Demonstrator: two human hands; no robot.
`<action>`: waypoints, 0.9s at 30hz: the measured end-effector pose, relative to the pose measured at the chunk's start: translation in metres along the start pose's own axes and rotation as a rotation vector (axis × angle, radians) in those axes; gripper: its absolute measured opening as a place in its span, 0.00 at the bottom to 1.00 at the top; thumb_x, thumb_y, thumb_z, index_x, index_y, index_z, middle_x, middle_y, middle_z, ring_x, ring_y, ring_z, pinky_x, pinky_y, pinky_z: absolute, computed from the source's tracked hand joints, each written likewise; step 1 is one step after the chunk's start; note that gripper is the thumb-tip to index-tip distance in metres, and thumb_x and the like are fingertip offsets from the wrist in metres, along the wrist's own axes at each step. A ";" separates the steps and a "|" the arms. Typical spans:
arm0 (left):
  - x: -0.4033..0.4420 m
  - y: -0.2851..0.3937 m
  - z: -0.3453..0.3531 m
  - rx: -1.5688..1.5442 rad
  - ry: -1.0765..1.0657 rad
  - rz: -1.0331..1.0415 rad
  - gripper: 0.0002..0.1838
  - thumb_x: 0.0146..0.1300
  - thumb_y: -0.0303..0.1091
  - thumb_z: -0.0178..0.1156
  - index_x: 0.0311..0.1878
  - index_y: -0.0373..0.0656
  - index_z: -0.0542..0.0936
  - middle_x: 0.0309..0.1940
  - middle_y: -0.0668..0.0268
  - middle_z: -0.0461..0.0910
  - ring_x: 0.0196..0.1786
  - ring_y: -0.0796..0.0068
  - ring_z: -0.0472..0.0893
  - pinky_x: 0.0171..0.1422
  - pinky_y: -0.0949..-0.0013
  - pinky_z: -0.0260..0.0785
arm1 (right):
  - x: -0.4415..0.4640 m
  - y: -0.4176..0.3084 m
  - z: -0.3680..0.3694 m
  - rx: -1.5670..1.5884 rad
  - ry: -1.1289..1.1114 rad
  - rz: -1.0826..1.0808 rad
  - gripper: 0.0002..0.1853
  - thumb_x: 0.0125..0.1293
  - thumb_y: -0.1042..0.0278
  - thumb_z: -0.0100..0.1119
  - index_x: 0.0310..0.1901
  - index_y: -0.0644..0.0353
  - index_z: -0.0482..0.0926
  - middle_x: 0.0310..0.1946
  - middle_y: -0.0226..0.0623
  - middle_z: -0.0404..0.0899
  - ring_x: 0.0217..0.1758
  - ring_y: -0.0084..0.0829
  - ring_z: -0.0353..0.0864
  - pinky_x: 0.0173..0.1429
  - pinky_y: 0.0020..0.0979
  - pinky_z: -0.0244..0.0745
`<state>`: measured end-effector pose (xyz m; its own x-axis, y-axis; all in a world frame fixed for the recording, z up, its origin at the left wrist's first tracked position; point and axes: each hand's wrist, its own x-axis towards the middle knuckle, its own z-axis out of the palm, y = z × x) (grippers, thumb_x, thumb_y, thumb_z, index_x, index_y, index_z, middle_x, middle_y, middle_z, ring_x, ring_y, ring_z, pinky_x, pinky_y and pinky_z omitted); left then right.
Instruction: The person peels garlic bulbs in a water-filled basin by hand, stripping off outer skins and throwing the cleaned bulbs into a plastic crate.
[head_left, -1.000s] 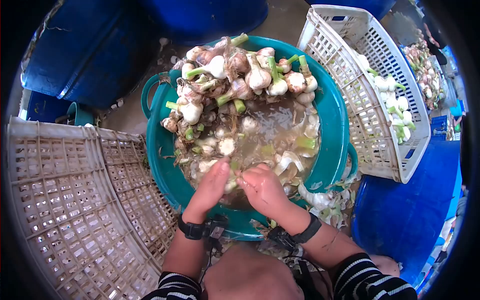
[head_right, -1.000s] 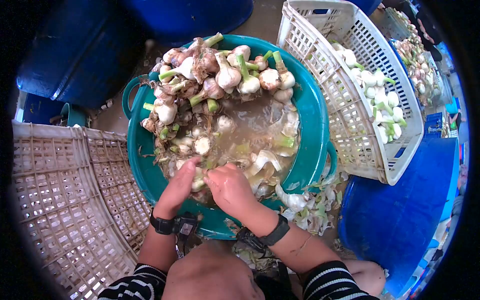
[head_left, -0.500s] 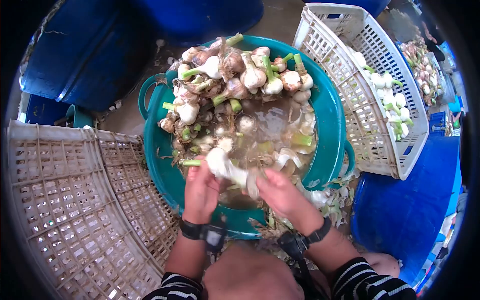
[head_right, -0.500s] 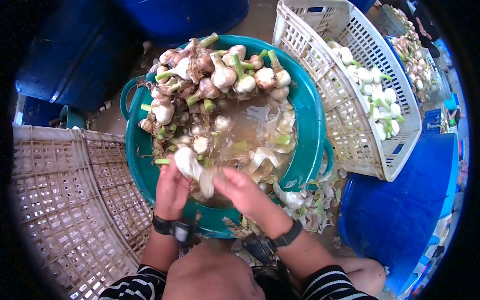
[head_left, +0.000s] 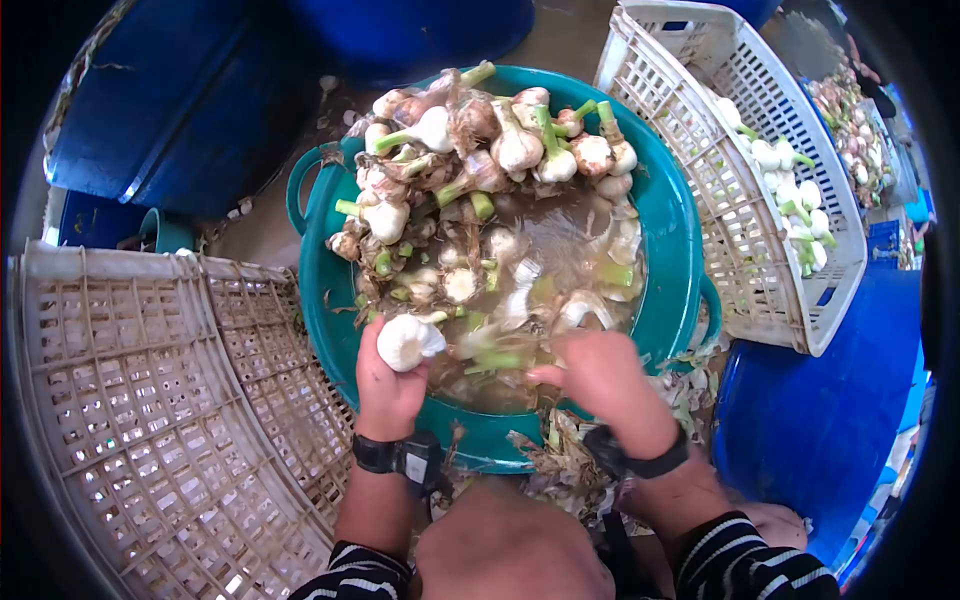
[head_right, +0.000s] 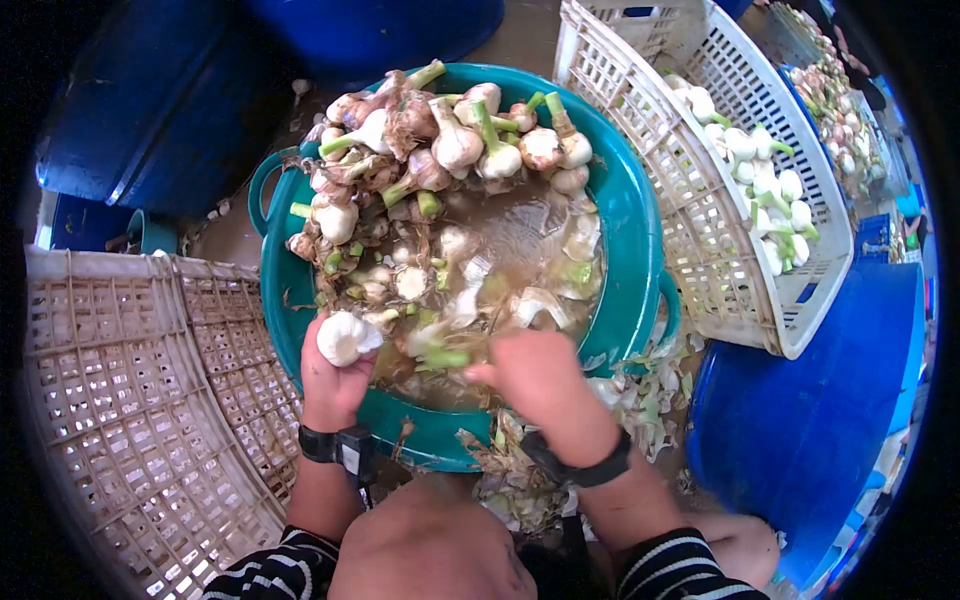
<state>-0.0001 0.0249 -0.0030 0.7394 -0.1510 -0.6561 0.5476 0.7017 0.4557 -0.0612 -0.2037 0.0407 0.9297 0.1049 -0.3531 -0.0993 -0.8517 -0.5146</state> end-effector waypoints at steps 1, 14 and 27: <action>-0.002 -0.005 0.010 0.014 0.018 0.023 0.12 0.66 0.43 0.46 0.37 0.46 0.75 0.32 0.68 0.79 0.34 0.72 0.78 0.35 0.71 0.70 | 0.006 -0.012 0.007 -0.087 0.019 -0.030 0.17 0.60 0.51 0.54 0.36 0.60 0.74 0.29 0.46 0.76 0.34 0.45 0.77 0.37 0.39 0.72; -0.043 0.005 0.091 0.264 -0.618 0.269 0.35 0.65 0.57 0.43 0.64 0.38 0.56 0.59 0.51 0.64 0.56 0.62 0.72 0.51 0.66 0.71 | 0.092 0.013 0.070 1.562 0.120 0.333 0.17 0.59 0.72 0.51 0.51 0.62 0.69 0.38 0.37 0.76 0.37 0.29 0.75 0.41 0.31 0.71; 0.015 -0.009 0.034 0.684 0.001 0.091 0.21 0.68 0.46 0.45 0.56 0.40 0.69 0.41 0.66 0.73 0.32 0.83 0.74 0.31 0.80 0.65 | 0.054 -0.038 0.064 0.528 0.137 -0.131 0.14 0.67 0.60 0.41 0.36 0.63 0.70 0.28 0.52 0.74 0.34 0.55 0.73 0.37 0.47 0.68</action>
<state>0.0190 -0.0074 0.0038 0.7943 -0.1114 -0.5972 0.6072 0.1148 0.7862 -0.0301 -0.1330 -0.0088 0.9803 0.0949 -0.1734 -0.1114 -0.4592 -0.8813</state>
